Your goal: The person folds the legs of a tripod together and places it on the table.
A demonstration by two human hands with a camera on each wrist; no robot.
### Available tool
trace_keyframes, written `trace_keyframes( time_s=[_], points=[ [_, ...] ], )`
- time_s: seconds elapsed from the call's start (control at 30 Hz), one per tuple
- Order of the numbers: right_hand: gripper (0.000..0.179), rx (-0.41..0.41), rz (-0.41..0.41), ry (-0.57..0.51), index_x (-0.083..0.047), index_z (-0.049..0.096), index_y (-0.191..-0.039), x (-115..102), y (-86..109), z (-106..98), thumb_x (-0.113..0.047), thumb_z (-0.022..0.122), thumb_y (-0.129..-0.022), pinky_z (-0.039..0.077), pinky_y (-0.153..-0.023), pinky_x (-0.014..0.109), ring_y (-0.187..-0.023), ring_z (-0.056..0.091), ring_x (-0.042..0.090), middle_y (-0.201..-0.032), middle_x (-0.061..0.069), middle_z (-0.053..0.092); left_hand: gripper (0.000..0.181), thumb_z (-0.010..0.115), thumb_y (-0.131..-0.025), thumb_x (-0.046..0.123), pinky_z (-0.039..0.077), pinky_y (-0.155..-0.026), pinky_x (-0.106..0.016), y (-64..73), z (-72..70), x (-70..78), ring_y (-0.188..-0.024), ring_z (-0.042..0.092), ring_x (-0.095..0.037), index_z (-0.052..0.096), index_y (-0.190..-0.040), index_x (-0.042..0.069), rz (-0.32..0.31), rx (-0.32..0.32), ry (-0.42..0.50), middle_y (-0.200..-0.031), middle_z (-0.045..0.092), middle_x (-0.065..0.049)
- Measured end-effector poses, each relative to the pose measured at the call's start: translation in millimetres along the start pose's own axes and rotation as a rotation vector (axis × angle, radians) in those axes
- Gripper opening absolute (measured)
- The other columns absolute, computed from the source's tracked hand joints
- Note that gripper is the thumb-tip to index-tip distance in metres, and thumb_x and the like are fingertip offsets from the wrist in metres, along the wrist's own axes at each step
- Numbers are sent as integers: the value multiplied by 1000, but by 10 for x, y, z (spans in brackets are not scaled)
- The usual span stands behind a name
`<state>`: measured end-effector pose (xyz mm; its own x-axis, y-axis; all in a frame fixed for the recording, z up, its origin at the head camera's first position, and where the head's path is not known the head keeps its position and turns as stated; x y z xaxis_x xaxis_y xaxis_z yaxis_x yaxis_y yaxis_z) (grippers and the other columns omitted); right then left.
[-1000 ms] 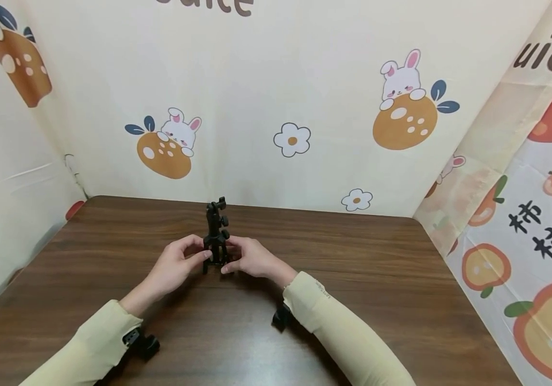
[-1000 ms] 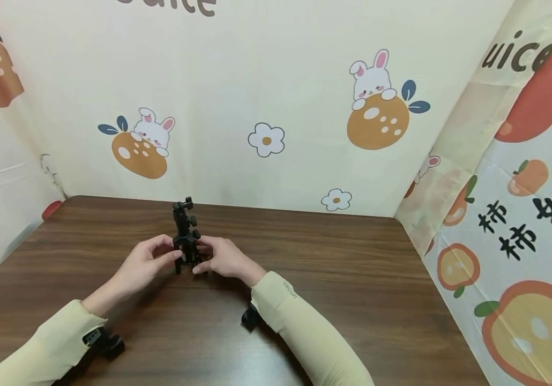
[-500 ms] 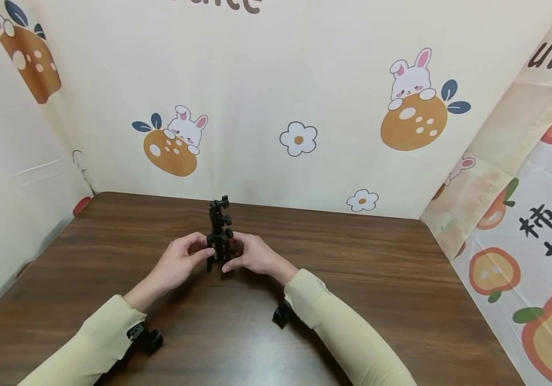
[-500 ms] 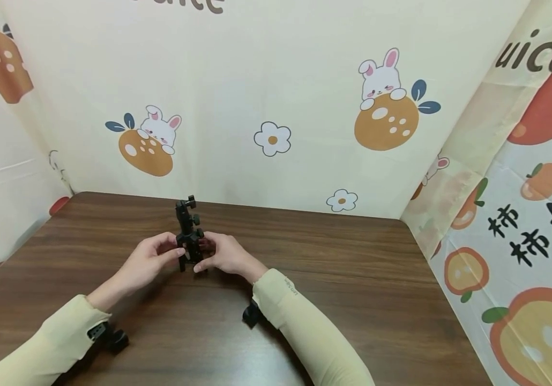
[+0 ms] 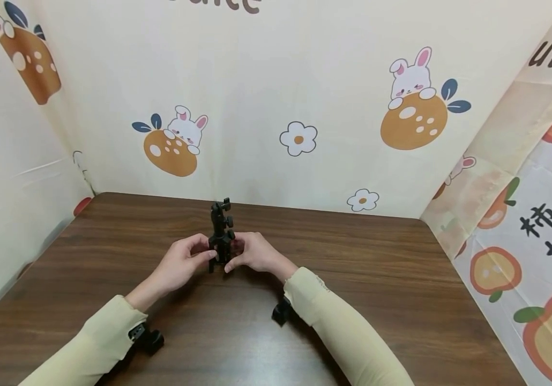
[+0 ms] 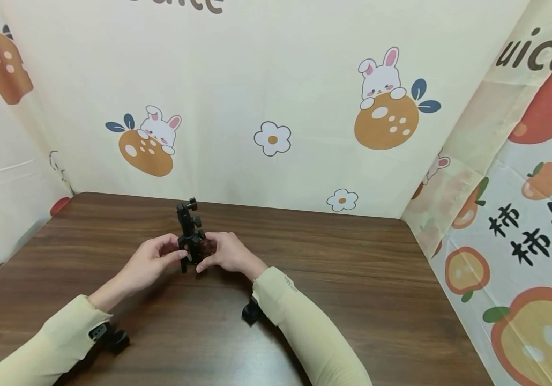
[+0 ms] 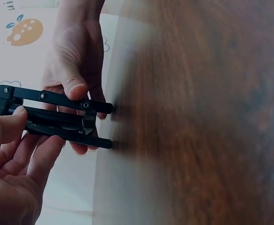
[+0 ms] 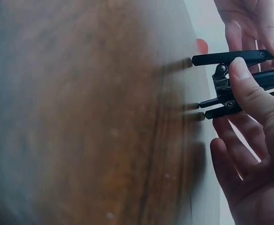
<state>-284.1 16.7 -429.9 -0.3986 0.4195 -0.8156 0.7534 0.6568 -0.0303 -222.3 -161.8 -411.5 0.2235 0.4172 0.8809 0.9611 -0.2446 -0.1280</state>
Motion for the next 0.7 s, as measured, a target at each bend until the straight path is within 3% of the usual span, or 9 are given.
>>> trace_keyframes(
  time_s=[0.23,0.47,0.57,0.7],
  points=[
    [50,4,3,2,-20,70,-117,-9,-1,4,-19,91,-71,48,-89,25,-96,65,2,-104,-10,72,10,65,-98,13,50,-75,-34,-7,-6,23,-90,60,-24,65,-105,6,0,-2,12,-102,66,-8],
    [50,-8,21,26,-19,66,-119,14,44,-23,-16,89,-74,48,-92,26,-100,64,3,-106,-8,71,6,66,-97,11,49,-93,-52,-42,-25,35,-102,66,-24,66,-103,9,39,15,-18,-103,69,-6],
    [39,3,21,42,-16,67,-114,32,68,-50,-14,84,-80,49,-90,25,-99,65,3,-104,-7,71,7,68,-96,11,48,-94,-54,-62,-46,37,-102,66,-24,67,-102,9,48,43,-39,-102,71,-4],
    [16,51,-5,109,-15,71,-103,5,106,-86,-16,77,-88,50,-86,24,-95,65,2,-98,-9,72,10,70,-94,10,51,-89,-47,-89,-68,57,-99,65,-21,65,-102,9,63,84,-65,-100,70,-4]
  ],
)
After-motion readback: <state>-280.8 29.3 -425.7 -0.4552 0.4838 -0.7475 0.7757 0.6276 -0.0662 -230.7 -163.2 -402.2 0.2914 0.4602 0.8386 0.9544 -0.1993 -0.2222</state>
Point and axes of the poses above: each hand's wrist, its own y-axis away from the middle knuckle, its own z-axis out of the palm, x = y × z, the point moved 4 cm from there along -y, towards the middle knuckle
